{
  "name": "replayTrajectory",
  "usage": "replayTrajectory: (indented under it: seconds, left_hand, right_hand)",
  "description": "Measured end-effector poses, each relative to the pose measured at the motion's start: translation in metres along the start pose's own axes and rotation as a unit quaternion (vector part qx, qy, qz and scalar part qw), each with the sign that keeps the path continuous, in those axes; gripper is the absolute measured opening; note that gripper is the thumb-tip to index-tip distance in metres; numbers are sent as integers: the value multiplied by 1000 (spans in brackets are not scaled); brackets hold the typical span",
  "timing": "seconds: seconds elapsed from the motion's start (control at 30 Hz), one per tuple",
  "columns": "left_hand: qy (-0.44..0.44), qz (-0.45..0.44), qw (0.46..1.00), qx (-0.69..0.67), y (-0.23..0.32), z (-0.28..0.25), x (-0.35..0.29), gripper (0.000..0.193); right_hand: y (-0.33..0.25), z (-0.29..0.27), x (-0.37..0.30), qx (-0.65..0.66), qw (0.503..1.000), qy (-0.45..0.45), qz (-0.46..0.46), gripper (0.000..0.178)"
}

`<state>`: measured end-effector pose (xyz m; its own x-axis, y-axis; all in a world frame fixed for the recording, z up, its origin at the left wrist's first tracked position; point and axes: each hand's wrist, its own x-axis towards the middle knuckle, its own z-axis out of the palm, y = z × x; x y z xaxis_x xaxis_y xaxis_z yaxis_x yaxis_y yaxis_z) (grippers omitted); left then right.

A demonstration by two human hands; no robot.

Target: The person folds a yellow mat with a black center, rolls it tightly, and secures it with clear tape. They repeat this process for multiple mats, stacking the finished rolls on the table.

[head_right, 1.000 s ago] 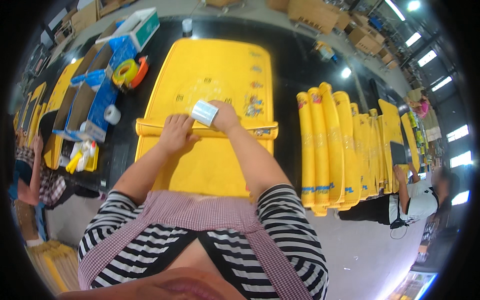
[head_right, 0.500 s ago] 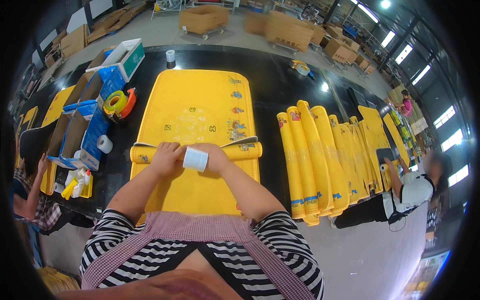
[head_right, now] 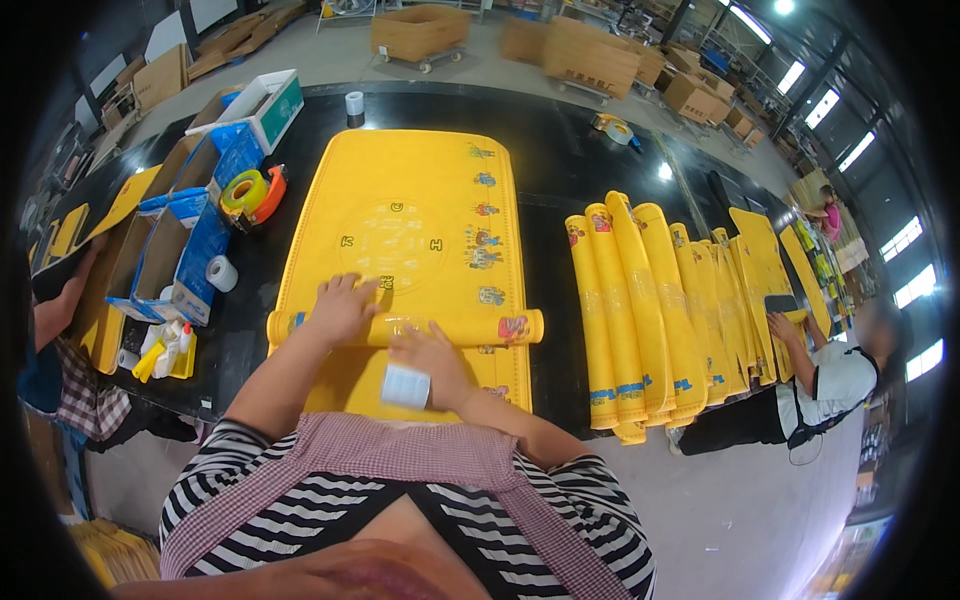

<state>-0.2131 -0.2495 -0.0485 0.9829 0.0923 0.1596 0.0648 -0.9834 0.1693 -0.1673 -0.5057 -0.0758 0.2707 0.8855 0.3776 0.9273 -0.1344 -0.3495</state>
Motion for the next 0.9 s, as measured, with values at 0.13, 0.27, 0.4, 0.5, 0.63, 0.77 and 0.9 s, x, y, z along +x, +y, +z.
replayTrajectory:
  seconds: [0.13, 0.27, 0.4, 0.5, 0.63, 0.77, 0.9]
  left_hand:
    - [128, -6, 989, -70, -4, 9, 31, 34]
    - [210, 105, 967, -103, 6, 21, 1, 27]
    - [177, 92, 980, -6, 27, 24, -16, 53]
    - [146, 79, 986, -32, 13, 27, 16, 65]
    - [81, 63, 995, -15, -8, 26, 66, 65]
    - [-43, 18, 998, 32, -24, 10, 123, 62]
    - [-72, 33, 996, 26, -39, 13, 134, 51]
  right_hand:
    - [36, -5, 53, -31, 997, -17, 69, 53]
    - [87, -13, 97, 184, 973, 47, 129, 50]
    - [132, -14, 139, 167, 972, 91, 137, 39]
    - [137, -16, 157, 335, 905, 123, 232, 24]
    - [161, -8, 151, 223, 957, 124, 137, 30]
    - [133, -1, 129, 155, 980, 113, 48, 56]
    - [103, -22, 128, 20, 997, 72, -24, 55]
